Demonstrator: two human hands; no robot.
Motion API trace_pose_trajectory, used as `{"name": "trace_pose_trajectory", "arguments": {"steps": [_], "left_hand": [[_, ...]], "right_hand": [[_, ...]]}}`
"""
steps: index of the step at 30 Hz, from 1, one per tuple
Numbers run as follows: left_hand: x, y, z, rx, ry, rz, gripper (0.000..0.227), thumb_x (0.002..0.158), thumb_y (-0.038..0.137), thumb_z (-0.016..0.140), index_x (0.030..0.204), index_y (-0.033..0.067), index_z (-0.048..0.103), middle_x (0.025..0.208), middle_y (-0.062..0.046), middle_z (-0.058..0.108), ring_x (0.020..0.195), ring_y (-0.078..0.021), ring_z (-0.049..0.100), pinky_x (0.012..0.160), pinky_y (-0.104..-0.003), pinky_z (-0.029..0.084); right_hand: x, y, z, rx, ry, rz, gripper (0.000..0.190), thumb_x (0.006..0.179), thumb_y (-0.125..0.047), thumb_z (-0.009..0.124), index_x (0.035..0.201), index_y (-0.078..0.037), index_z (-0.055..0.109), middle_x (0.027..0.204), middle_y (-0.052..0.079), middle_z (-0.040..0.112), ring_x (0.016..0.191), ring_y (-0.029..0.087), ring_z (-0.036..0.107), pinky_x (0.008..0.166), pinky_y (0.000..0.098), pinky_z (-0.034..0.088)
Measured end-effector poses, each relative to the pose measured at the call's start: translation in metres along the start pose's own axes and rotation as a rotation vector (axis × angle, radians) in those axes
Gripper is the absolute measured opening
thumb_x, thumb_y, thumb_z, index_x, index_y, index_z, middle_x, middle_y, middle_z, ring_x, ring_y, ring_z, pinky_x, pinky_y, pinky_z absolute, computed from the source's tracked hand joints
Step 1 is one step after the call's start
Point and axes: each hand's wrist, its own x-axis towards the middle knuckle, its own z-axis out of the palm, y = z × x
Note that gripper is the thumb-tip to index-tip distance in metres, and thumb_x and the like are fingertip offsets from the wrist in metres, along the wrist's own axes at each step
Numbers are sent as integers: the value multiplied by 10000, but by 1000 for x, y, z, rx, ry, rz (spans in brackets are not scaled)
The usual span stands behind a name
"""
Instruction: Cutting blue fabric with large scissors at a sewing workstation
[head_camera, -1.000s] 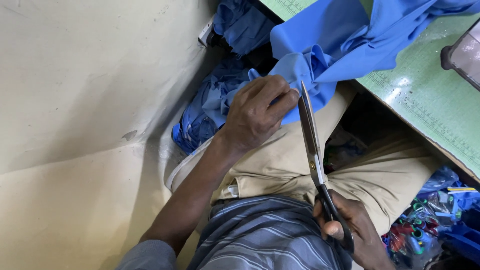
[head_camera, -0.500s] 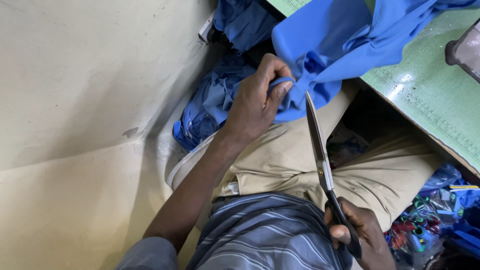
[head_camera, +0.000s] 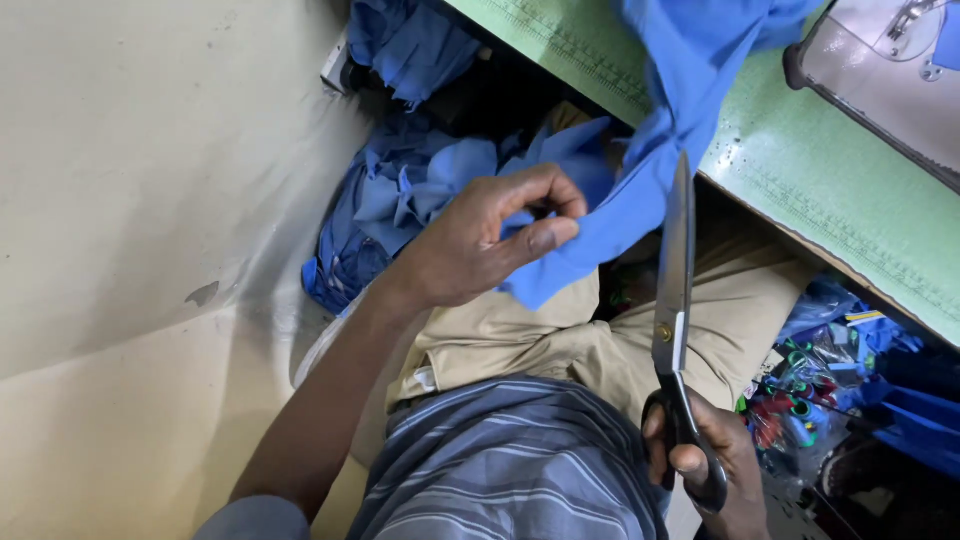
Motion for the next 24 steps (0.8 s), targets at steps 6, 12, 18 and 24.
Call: {"name": "trace_pose_trajectory", "arguments": {"steps": [6, 12, 18, 24], "left_hand": [[-20, -50, -8, 771, 320, -25, 175, 916, 153, 772, 993, 103, 623, 914, -59, 564, 787, -308, 608, 637, -462, 446], [-30, -42, -4, 839, 683, 97, 199, 908, -103, 690, 1041, 8, 591, 1106, -126, 497, 903, -297, 655, 704, -399, 552], [-28, -38, -5, 863, 833, 250, 284, 836, -221, 655, 986, 14, 599, 1147, -128, 501, 874, -265, 636, 701, -355, 567], [-31, -31, -10, 953, 789, 372, 299, 805, -256, 623, 847, 26, 533, 1056, -113, 509, 680, -218, 431, 672, -374, 471]], "right_hand": [[19, 3, 4, -133, -159, 158, 566, 795, -602, 686, 790, -37, 708, 554, 26, 579, 471, 106, 534, 436, 272, 391], [42, -7, 16, -68, -411, 226, 621, 777, -623, 695, 872, -10, 740, 560, 36, 616, 504, 117, 583, 469, 278, 388], [69, -25, 13, -287, -549, 36, 704, 775, -771, 561, 947, -107, 720, 660, -1, 640, 602, 131, 561, 561, 293, 438], [85, -49, 11, -484, -523, 12, 691, 704, -788, 537, 845, -150, 759, 694, -22, 702, 627, 134, 658, 585, 329, 471]]}}
